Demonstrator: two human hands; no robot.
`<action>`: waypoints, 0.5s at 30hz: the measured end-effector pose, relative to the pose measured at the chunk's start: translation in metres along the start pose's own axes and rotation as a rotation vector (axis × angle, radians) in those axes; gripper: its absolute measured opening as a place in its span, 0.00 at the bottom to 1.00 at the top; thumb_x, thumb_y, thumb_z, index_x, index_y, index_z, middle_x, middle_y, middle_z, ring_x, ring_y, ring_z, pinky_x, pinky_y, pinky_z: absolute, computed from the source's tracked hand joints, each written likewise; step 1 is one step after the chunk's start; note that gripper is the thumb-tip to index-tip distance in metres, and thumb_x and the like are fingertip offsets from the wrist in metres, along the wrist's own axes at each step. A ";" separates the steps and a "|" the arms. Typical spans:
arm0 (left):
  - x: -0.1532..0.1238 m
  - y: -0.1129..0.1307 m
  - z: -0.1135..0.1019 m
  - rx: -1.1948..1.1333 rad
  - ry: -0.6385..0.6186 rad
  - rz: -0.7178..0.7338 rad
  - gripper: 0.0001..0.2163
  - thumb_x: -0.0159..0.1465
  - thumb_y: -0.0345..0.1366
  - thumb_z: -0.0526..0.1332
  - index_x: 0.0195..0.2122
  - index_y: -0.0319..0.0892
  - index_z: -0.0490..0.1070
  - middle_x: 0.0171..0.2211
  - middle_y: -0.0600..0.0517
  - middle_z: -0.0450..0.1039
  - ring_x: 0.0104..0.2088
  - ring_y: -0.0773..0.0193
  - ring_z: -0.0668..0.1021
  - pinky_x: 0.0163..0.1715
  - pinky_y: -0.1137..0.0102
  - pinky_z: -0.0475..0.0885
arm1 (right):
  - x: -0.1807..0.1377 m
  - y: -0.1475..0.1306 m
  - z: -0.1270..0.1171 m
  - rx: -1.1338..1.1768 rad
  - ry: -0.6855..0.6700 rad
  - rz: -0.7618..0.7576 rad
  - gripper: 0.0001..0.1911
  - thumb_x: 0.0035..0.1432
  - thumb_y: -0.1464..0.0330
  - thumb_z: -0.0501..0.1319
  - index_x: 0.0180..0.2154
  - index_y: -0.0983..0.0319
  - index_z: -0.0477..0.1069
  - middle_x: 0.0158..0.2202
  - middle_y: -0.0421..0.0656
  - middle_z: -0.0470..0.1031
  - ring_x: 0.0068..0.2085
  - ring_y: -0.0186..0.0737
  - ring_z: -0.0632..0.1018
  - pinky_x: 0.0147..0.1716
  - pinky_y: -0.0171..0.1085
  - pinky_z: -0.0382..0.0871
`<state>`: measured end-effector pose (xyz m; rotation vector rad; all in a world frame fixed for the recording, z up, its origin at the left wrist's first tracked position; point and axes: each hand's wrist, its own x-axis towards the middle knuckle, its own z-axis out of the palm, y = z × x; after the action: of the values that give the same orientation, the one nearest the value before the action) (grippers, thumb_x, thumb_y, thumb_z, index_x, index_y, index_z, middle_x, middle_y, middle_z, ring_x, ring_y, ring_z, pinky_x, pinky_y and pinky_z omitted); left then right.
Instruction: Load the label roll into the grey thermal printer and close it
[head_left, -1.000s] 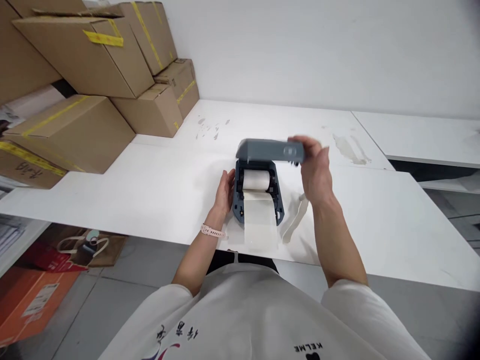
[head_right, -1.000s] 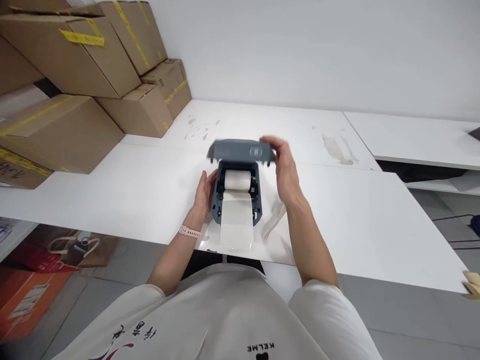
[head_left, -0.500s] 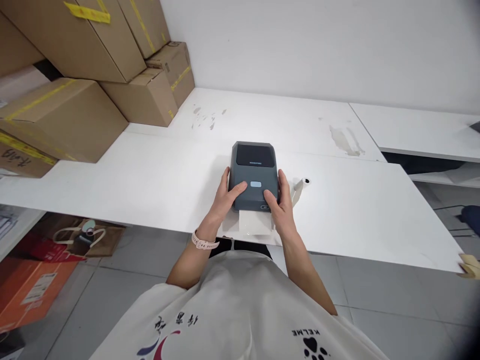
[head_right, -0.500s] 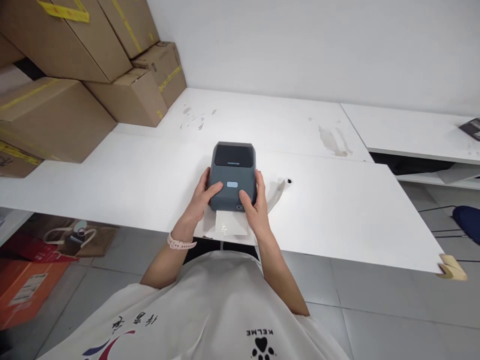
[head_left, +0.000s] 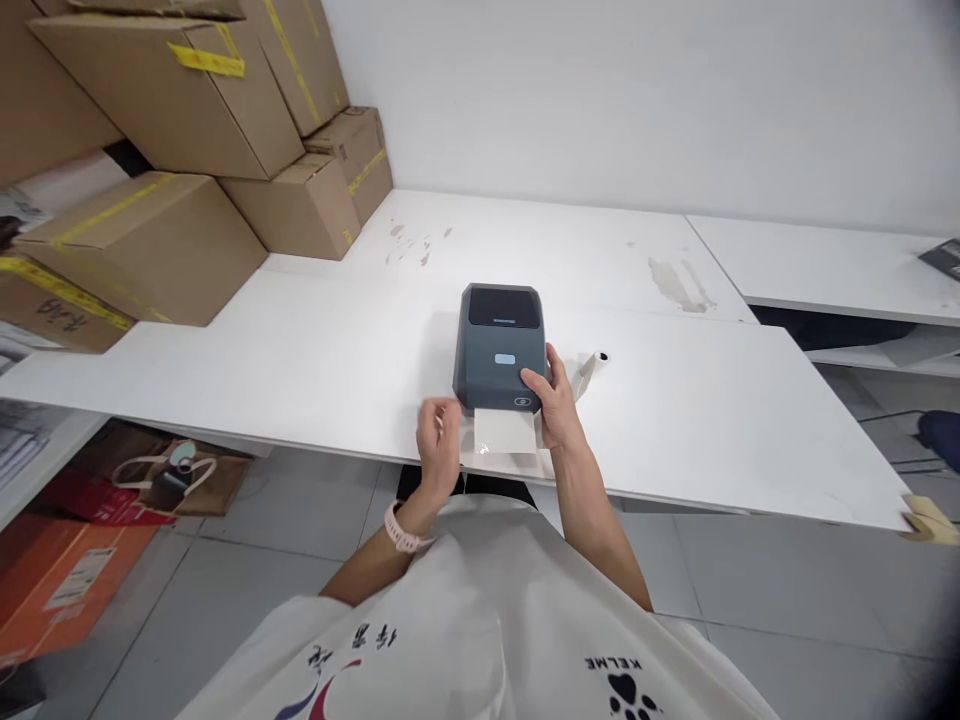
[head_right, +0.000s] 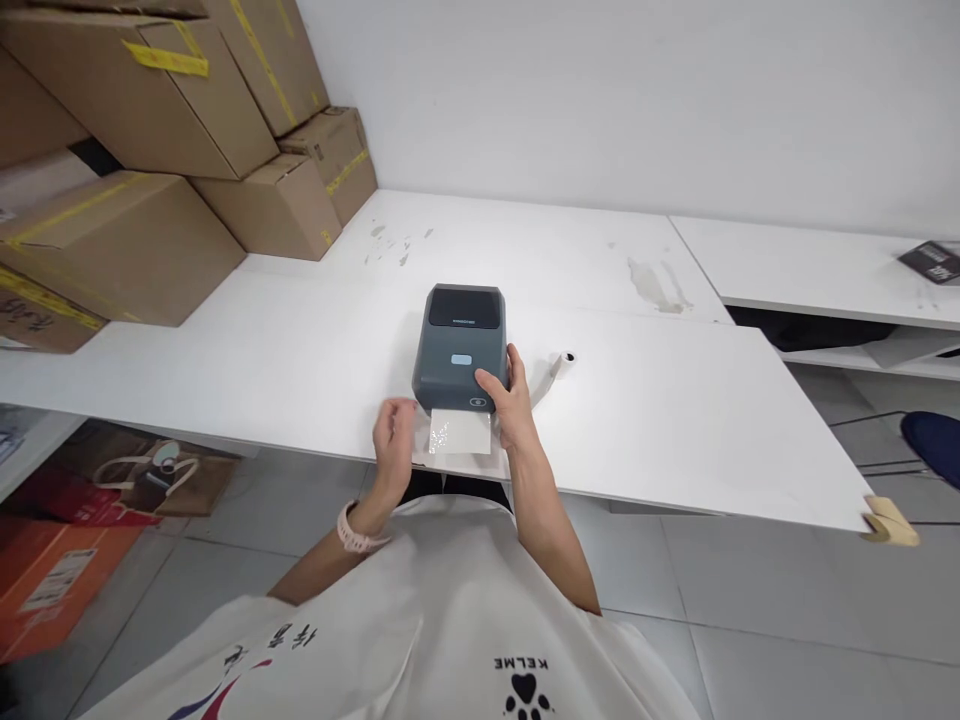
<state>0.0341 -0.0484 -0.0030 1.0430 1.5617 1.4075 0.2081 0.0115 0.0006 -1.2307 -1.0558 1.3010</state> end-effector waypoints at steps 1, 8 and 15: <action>-0.009 -0.003 -0.002 -0.004 -0.104 -0.013 0.18 0.69 0.53 0.57 0.30 0.45 0.71 0.31 0.52 0.71 0.35 0.62 0.72 0.40 0.68 0.69 | 0.000 0.001 0.000 0.008 0.003 0.000 0.54 0.58 0.49 0.64 0.76 0.53 0.38 0.77 0.50 0.50 0.73 0.52 0.65 0.69 0.53 0.66; -0.007 0.000 0.003 -0.160 -0.521 -0.230 0.21 0.55 0.54 0.69 0.20 0.43 0.65 0.20 0.57 0.61 0.23 0.69 0.64 0.26 0.70 0.62 | 0.007 0.002 -0.001 -0.101 -0.004 -0.041 0.54 0.61 0.50 0.60 0.77 0.53 0.32 0.77 0.51 0.52 0.72 0.53 0.65 0.69 0.57 0.65; -0.007 -0.020 -0.012 -0.018 -0.501 -0.103 0.22 0.63 0.52 0.64 0.19 0.44 0.63 0.19 0.57 0.60 0.24 0.67 0.65 0.28 0.69 0.61 | 0.031 -0.028 0.001 -0.362 -0.008 -0.156 0.55 0.56 0.56 0.64 0.77 0.53 0.36 0.76 0.51 0.54 0.73 0.54 0.63 0.69 0.56 0.66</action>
<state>0.0241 -0.0602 -0.0221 1.1766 1.2117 0.9880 0.2109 0.0453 0.0251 -1.3767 -1.4068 1.0238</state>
